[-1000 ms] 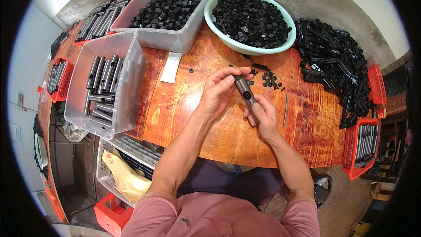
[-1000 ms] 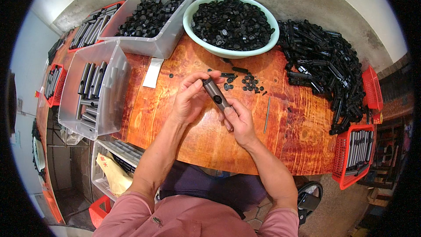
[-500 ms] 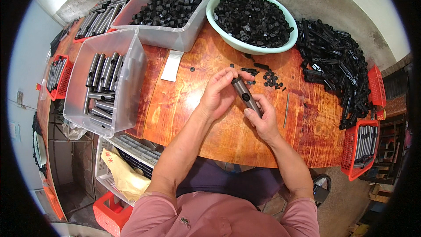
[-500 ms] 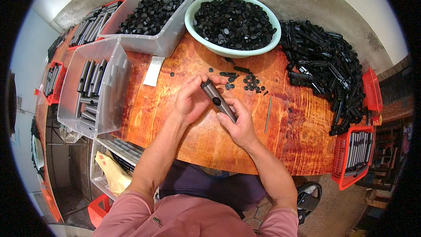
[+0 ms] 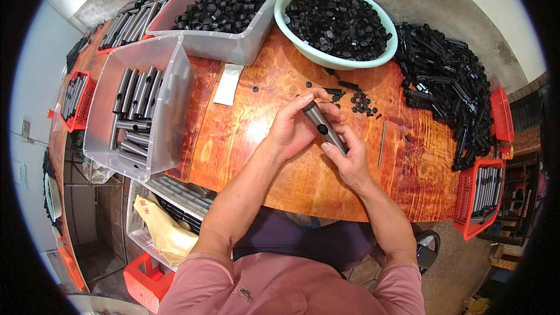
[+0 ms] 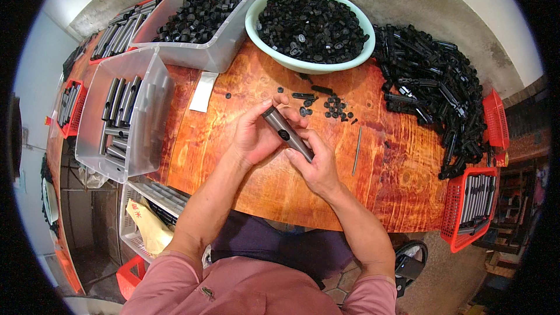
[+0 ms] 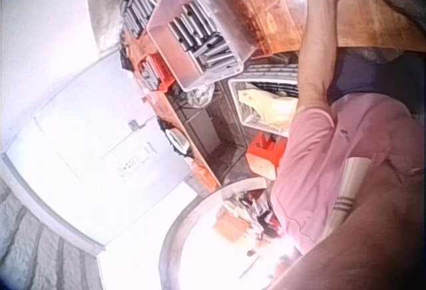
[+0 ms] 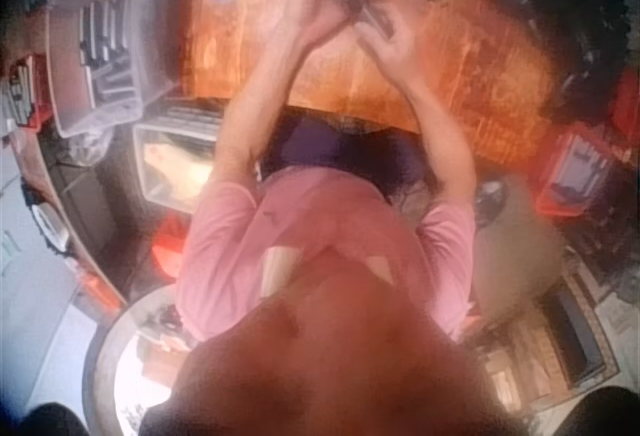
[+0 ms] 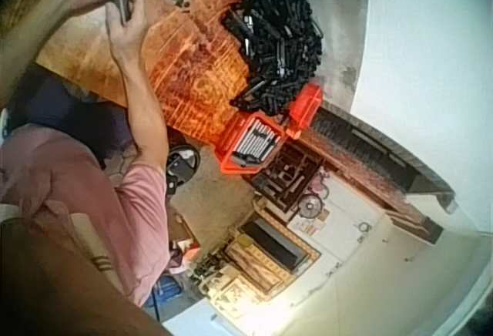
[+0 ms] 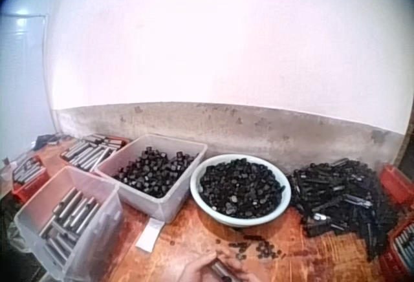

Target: The person assembles small black plastic components into a cylindrical metal tube. They pick up the parts from the table, insert them into the tube, and place the completed assemblies into a red basket.

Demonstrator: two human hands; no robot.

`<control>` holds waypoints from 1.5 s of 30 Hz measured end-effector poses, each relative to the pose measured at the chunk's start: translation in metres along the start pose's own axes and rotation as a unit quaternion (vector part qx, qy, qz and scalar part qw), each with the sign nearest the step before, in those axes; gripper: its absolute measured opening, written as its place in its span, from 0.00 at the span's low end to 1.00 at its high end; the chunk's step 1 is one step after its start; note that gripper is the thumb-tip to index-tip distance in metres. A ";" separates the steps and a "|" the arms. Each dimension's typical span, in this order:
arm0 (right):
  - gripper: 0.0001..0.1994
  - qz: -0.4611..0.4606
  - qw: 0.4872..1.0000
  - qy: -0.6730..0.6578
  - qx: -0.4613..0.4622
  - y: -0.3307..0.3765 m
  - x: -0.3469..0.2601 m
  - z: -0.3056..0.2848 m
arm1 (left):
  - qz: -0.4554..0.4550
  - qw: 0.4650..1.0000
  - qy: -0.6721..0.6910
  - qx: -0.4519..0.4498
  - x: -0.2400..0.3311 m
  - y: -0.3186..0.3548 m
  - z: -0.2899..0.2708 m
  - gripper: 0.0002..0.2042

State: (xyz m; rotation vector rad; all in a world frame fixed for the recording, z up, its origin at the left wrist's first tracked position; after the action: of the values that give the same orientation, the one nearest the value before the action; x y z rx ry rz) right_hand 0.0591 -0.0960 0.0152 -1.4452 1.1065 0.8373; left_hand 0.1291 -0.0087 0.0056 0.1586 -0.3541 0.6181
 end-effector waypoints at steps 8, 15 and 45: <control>0.18 0.135 0.966 -0.218 -0.040 0.008 0.011 0.013 | -0.020 0.999 -0.011 -0.034 -0.002 0.003 -0.001 0.17; 0.19 0.199 0.917 -0.329 -0.110 0.017 0.017 0.028 | -0.033 0.991 -0.055 -0.120 0.000 0.010 0.011 0.17; 0.16 0.178 0.962 -0.200 -0.049 0.015 0.015 0.008 | -0.033 0.997 -0.034 -0.068 -0.003 0.005 0.001 0.17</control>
State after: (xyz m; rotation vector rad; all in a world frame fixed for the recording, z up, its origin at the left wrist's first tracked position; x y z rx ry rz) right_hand 0.0507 -0.0906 -0.0054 -1.0982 1.0335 1.3882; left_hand 0.1233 -0.0063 0.0055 0.0614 -0.4544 0.5227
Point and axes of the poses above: each hand's wrist, its own y-axis away from the middle knuckle, its own z-axis out of the palm, x = y × z, the point moved 10 cm from there along -y, towards the middle knuckle, and after that the axes turned 11 degrees about -z, right-handed, at the moved point
